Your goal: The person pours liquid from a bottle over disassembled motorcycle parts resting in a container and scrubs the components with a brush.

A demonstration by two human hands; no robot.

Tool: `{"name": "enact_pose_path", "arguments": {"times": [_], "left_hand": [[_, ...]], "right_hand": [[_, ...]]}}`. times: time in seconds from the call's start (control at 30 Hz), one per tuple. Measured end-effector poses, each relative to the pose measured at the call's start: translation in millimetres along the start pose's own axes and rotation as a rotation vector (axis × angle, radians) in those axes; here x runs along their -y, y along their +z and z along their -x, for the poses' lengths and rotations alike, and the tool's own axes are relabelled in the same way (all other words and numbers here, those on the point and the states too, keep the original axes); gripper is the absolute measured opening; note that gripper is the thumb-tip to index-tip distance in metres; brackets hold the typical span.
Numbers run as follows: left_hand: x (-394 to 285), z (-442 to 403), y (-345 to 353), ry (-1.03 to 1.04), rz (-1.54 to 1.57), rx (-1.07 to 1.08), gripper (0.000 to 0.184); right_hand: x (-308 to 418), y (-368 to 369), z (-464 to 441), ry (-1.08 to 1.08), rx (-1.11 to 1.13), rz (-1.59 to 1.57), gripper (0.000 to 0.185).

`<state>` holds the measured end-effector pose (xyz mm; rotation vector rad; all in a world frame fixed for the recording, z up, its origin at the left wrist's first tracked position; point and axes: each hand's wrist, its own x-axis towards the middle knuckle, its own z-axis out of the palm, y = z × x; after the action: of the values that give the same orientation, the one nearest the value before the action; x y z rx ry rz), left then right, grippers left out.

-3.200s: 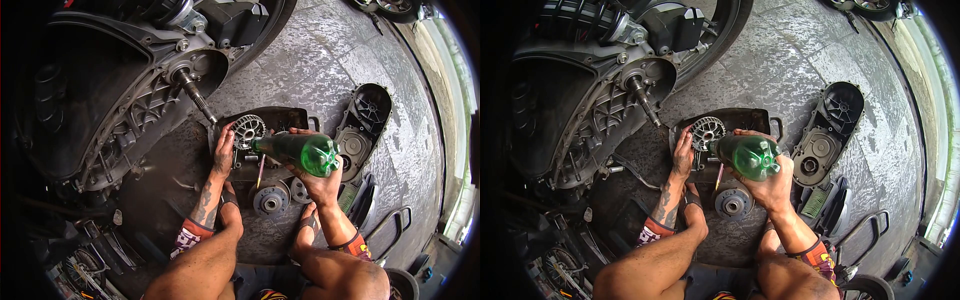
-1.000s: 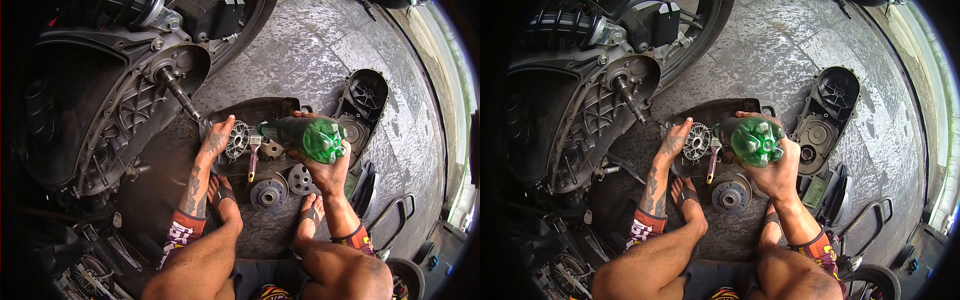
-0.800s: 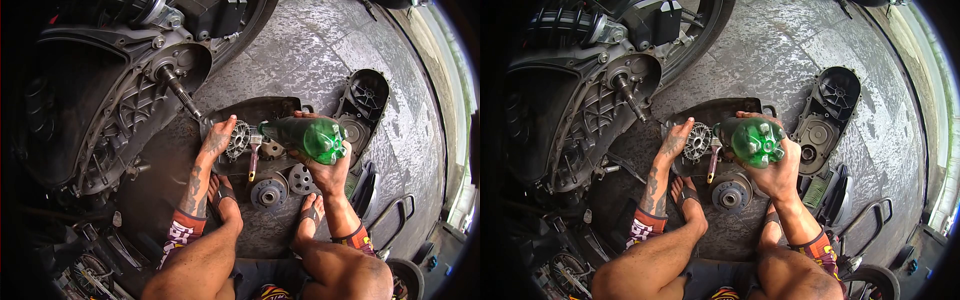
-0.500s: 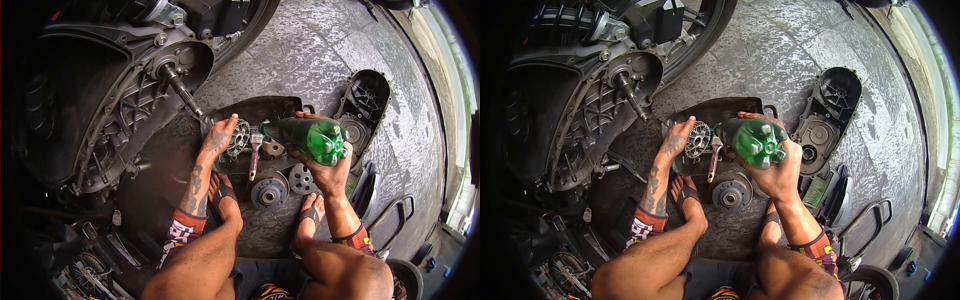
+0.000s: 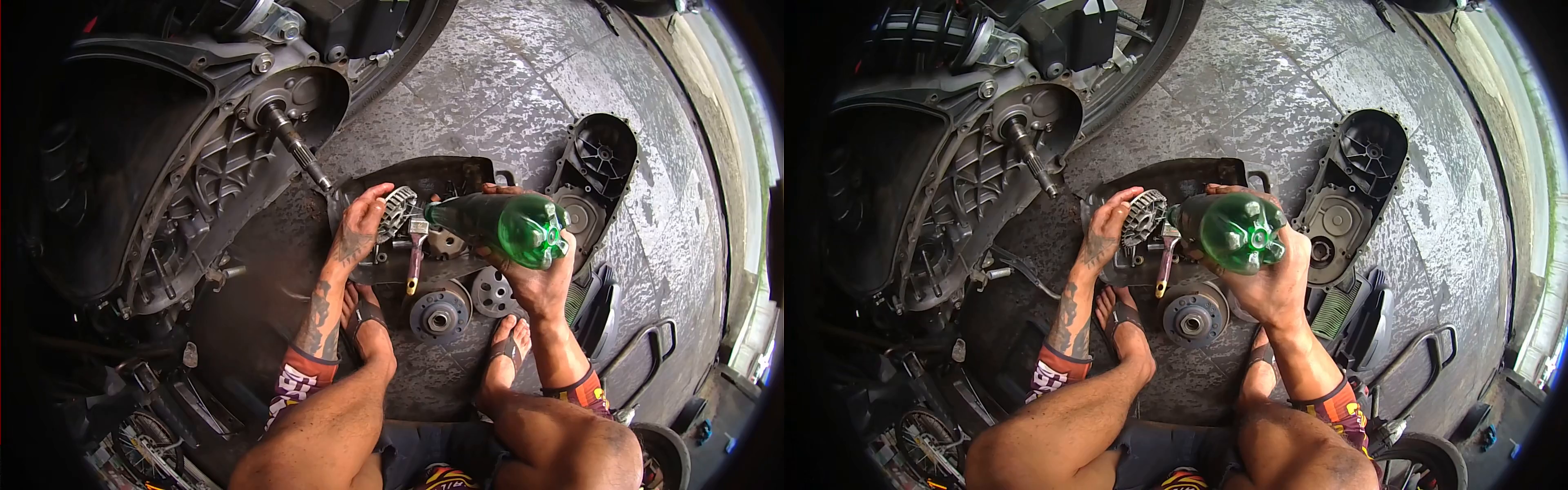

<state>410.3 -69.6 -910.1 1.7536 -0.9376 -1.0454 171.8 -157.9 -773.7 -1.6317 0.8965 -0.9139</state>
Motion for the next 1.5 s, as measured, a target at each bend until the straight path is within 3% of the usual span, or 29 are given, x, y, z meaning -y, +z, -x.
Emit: {"name": "enact_pose_path", "arguments": {"times": [0.07,0.2,0.3,0.37,0.4,0.47,0.53,0.6,0.73,1.1,1.27,1.5], "left_hand": [[8,1,1,0.172,0.108,-0.028,0.038],[6,3,-2,0.204,0.144,-0.007,0.038],[-6,7,-6,0.035,0.124,0.045,0.047],[-23,12,-7,0.090,-0.211,0.061,0.051],[-23,13,-4,0.090,-0.212,0.060,0.051],[-20,16,2,0.305,-0.315,0.007,0.064],[-16,17,4,0.301,-0.349,0.041,0.074],[-13,18,7,0.389,-0.464,0.065,0.082],[-9,22,12,0.473,-0.497,0.044,0.088],[-2,22,16,0.422,-0.342,0.082,0.085],[1,21,15,0.433,-0.202,0.078,0.066],[-2,17,12,0.477,-0.244,0.053,0.047]], "right_hand": [[1,0,-2,-0.018,0.005,0.014,0.053],[7,1,-2,0.047,-0.004,-0.023,0.053],[6,1,-2,0.016,0.007,-0.005,0.053],[7,0,-1,0.006,-0.006,-0.029,0.053],[8,0,-1,-0.003,-0.019,-0.053,0.053],[11,-9,1,0.001,0.022,-0.038,0.058],[14,-12,0,0.006,0.064,-0.022,0.063],[18,-10,-1,0.017,-0.046,-0.059,0.053],[18,-11,1,0.065,-0.005,-0.062,0.049],[19,-9,2,0.061,0.000,-0.158,0.052],[18,-10,3,0.071,0.009,-0.125,0.056],[18,-9,6,0.107,-0.029,-0.186,0.058]]}}
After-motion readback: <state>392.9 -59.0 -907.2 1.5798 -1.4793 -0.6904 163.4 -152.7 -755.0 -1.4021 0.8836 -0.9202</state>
